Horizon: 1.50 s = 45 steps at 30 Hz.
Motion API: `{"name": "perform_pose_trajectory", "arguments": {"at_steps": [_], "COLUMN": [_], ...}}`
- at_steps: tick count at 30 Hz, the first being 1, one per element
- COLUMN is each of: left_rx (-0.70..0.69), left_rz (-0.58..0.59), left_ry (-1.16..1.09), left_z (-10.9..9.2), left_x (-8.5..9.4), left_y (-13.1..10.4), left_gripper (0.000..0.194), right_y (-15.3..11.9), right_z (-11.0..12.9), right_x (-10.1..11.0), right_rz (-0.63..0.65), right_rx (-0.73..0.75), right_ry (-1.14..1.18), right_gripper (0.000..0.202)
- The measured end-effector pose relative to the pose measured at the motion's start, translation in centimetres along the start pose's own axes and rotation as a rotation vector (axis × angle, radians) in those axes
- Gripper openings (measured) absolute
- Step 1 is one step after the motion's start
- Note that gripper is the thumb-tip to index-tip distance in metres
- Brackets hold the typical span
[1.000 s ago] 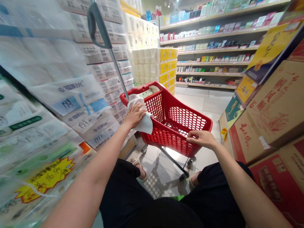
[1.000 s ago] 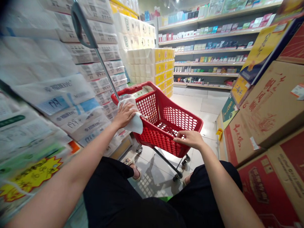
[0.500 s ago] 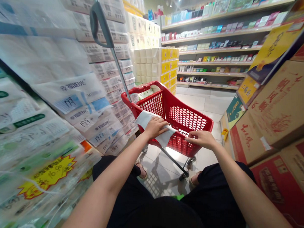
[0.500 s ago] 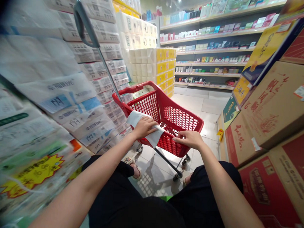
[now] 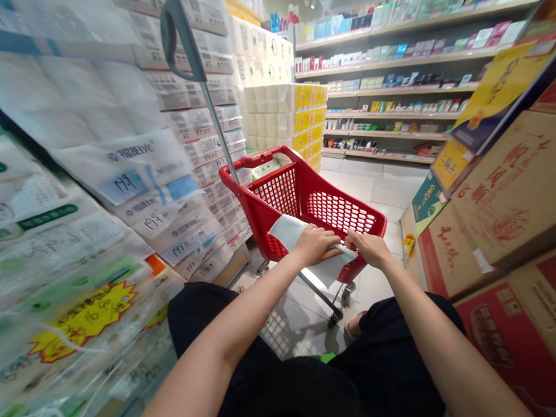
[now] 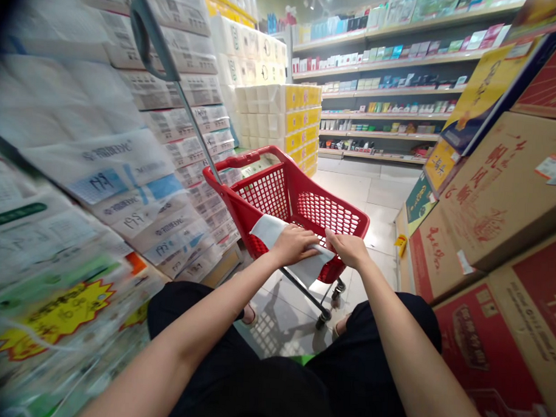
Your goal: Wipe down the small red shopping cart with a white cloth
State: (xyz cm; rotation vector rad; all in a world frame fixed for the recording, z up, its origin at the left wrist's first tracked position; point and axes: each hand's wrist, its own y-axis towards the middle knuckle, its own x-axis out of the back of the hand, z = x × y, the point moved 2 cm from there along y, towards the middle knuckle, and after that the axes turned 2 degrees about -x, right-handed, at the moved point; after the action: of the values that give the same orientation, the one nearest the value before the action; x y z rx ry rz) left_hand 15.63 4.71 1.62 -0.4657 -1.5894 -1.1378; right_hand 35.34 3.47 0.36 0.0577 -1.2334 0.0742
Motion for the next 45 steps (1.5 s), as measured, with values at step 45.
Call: {"name": "perform_pose_trajectory", "arguments": {"at_steps": [45], "left_rx": [0.351], "left_rz": [-0.200], "left_ry": [0.124], "left_z": [17.2], "left_x": [6.9], "left_y": [-9.3], "left_gripper": [0.028], "right_y": [3.0], "right_z": [-1.2], "right_x": [0.8], "right_rz": [0.002], "right_rx": [0.000], "right_ry": [0.009], "right_gripper": [0.075]}}
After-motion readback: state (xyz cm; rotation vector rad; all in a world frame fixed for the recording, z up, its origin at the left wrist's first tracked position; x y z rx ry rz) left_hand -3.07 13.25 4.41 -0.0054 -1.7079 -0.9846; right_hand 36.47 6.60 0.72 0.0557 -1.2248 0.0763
